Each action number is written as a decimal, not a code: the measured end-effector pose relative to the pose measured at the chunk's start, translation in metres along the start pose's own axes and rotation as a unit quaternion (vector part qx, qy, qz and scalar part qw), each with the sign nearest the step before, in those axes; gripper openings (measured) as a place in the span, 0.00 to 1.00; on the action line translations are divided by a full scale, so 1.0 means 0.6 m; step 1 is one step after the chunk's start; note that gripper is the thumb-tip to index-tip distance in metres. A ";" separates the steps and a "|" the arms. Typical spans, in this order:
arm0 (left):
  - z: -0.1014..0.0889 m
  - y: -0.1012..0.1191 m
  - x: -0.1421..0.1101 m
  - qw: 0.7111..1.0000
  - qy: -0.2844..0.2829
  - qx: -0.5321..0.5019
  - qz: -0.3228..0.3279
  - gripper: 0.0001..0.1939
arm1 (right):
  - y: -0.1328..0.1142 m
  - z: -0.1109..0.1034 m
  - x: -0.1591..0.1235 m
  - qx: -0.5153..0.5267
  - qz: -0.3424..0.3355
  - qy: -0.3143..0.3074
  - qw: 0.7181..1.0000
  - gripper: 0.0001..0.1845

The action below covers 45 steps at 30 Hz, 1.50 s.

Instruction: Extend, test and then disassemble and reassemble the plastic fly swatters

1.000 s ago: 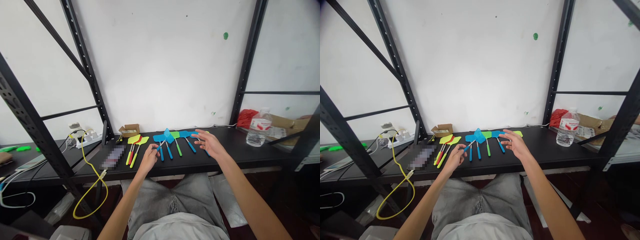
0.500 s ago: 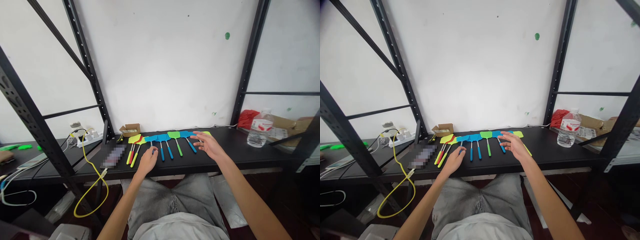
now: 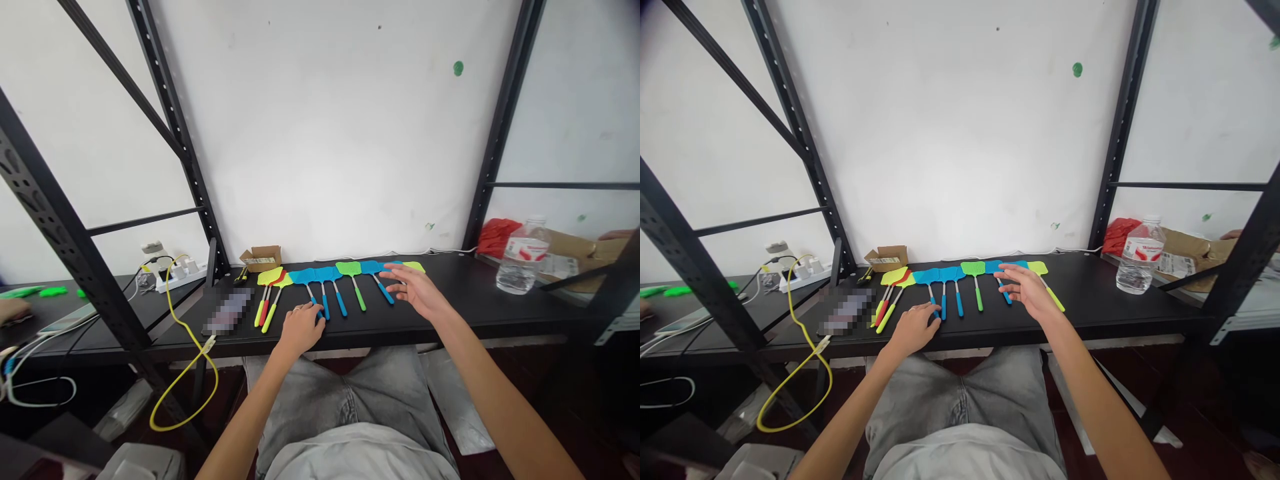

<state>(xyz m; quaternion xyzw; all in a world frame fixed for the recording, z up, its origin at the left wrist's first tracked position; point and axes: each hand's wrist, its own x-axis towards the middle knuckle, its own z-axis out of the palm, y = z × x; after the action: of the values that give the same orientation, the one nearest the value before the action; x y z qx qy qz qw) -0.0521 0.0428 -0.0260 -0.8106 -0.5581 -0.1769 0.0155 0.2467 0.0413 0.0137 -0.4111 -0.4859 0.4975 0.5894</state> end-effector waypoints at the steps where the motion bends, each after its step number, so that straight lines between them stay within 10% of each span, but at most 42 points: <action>1: 0.001 0.001 -0.001 1.000 -0.006 0.005 0.002 0.17 | 0.000 0.001 0.000 -0.001 -0.001 -0.002 1.000 0.17; 11: -0.022 -0.015 0.002 1.000 -0.002 -0.027 0.007 0.18 | -0.006 0.005 -0.006 -0.007 0.004 -0.008 1.000 0.16; 21: -0.026 -0.076 0.002 0.978 0.034 0.156 -0.134 0.19 | 0.002 0.004 0.000 -0.009 0.003 -0.010 1.000 0.15; 45: -0.063 -0.001 0.000 0.982 0.068 0.088 -0.151 0.22 | 0.030 0.027 0.005 -0.039 0.030 -0.054 0.997 0.16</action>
<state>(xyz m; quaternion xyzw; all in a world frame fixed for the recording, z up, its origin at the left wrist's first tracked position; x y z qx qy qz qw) -0.0629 0.0347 0.0094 -0.6983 -0.6854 -0.1818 0.0978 0.2276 0.0475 -0.0002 -0.4204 -0.5235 0.5174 0.5306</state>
